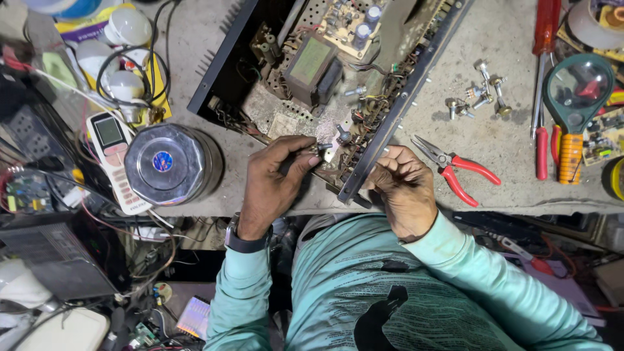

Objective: The person works on an audio amplifier chassis on a cluttered repair bench, unscrewing and removing small screws and hardware from the front panel by hand and with pliers, then using a screwdriver on the chassis and brushing dust off the panel and internal boards with a pink brush.

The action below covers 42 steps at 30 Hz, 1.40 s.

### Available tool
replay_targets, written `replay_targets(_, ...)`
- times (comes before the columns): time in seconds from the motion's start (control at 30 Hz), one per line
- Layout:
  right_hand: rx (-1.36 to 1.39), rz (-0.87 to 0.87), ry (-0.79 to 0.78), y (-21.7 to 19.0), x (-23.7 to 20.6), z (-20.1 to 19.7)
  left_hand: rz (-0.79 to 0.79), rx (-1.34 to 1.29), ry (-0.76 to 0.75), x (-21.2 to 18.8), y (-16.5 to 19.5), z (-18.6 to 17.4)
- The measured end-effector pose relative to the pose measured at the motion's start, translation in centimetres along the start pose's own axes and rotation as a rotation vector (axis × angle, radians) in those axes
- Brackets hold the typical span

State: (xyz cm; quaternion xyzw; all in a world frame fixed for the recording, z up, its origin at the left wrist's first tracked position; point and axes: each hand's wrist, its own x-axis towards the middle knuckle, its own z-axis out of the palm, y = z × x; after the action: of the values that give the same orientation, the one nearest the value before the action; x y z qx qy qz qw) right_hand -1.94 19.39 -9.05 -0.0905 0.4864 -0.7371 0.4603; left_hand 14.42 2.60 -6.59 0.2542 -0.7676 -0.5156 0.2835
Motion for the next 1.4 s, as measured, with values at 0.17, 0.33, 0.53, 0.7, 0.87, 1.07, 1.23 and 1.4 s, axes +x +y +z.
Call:
replay_targets(0.17,-0.021,-0.035,-0.085,-0.8,0.5,0.6,-0.007,-0.157,-0.026,0.3,0.2,-0.3)
replay_targets(0.33,-0.052,0.036,-0.035,-0.6,0.7,0.2,0.051,-0.111,-0.017,0.6,0.2,-1.0)
replay_targets(0.53,-0.161,0.063,-0.111,-0.5,1.4,-1.9,0.082,-0.246,-0.007,0.9,-1.0,-2.1)
replay_targets(0.7,-0.210,0.253,-0.021,-2.3,1.8,-2.7,0.100,-0.297,0.014,0.9,-2.1,-2.7)
replay_targets(0.87,-0.258,0.352,0.004,-3.8,2.2,-3.4,0.211,-0.185,0.065,1.2,-2.3,-3.3)
replay_targets(1.07,-0.122,0.356,0.066,-4.9,2.3,-5.7,0.184,0.019,0.025,2.6,-1.2,-3.7)
replay_targets(1.23,-0.084,0.326,0.047,-4.7,1.0,-7.0,0.146,-0.021,0.001,3.9,0.1,-2.0)
replay_targets(1.4,-0.203,0.353,0.072,-3.4,-0.4,-8.1,0.138,0.422,0.059,3.1,0.1,-1.1)
